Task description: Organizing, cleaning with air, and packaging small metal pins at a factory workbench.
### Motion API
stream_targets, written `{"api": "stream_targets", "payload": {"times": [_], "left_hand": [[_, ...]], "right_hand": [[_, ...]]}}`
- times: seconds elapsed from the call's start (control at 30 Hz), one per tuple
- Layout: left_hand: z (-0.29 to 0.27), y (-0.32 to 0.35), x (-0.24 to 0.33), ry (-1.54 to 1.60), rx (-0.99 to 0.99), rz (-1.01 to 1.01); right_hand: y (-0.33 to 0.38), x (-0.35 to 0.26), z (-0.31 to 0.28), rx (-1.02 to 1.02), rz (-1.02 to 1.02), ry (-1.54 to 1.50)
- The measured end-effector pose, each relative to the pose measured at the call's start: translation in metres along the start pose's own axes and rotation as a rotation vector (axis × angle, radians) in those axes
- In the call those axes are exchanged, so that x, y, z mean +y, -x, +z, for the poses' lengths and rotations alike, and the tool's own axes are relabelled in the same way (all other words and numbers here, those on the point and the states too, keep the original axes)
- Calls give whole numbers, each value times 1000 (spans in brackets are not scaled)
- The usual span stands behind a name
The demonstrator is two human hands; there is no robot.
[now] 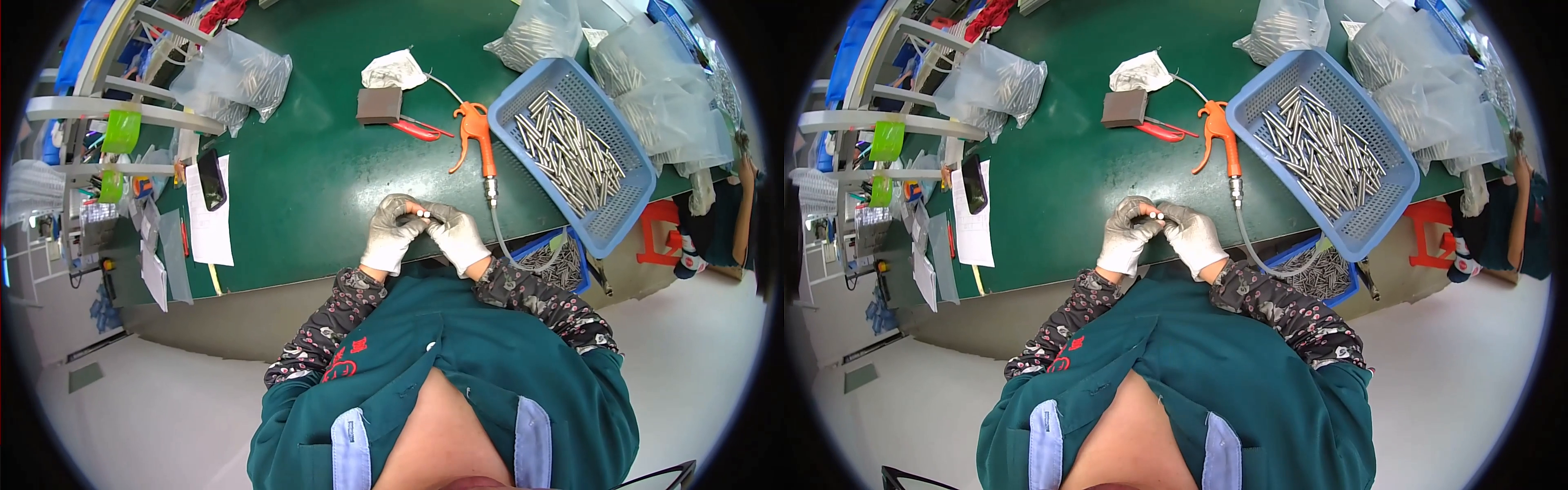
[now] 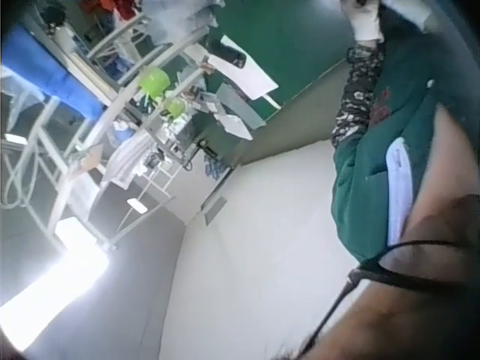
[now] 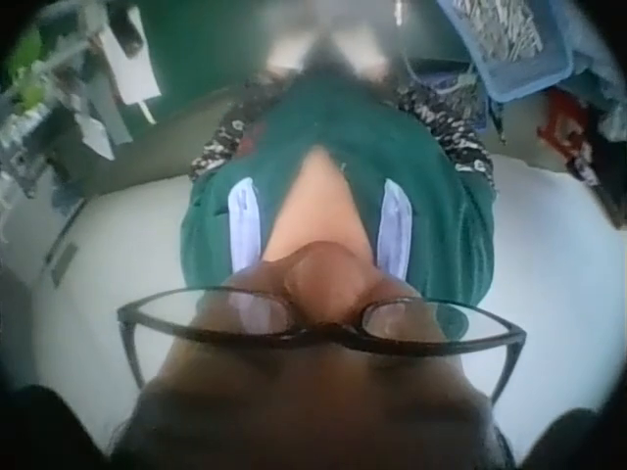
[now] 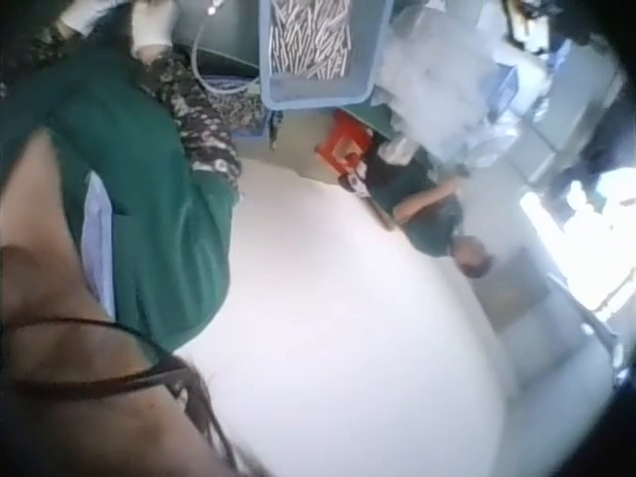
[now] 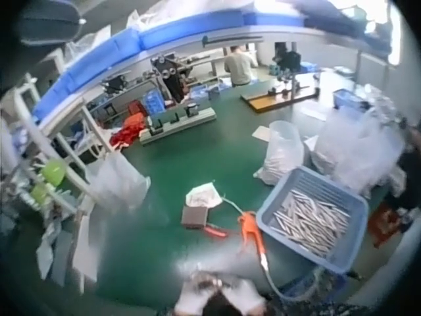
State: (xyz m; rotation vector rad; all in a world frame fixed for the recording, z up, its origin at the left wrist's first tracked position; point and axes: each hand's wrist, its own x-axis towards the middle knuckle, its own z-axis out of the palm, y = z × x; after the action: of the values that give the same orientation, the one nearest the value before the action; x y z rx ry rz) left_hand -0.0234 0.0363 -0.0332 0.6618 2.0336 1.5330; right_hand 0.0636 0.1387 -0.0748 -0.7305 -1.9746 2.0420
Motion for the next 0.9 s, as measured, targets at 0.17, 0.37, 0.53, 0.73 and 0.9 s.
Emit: {"api": "stream_targets", "payload": {"times": [0.17,0.37,0.53,0.73,0.9], "left_hand": [[2,5,1,16,33,-34],[4,5,-5,-75,45,17],[4,5,2,-51,31,-55],[5,3,-4,30,16,-69],[2,2,-11,69,-13,-78]], "right_hand": [[3,4,0,-27,3,-16],[8,-9,-5,-75,68,19],[9,-18,-6,-70,61,32],[10,-16,-6,-37,77,101],[12,-32,-7,-8,88,161]]}}
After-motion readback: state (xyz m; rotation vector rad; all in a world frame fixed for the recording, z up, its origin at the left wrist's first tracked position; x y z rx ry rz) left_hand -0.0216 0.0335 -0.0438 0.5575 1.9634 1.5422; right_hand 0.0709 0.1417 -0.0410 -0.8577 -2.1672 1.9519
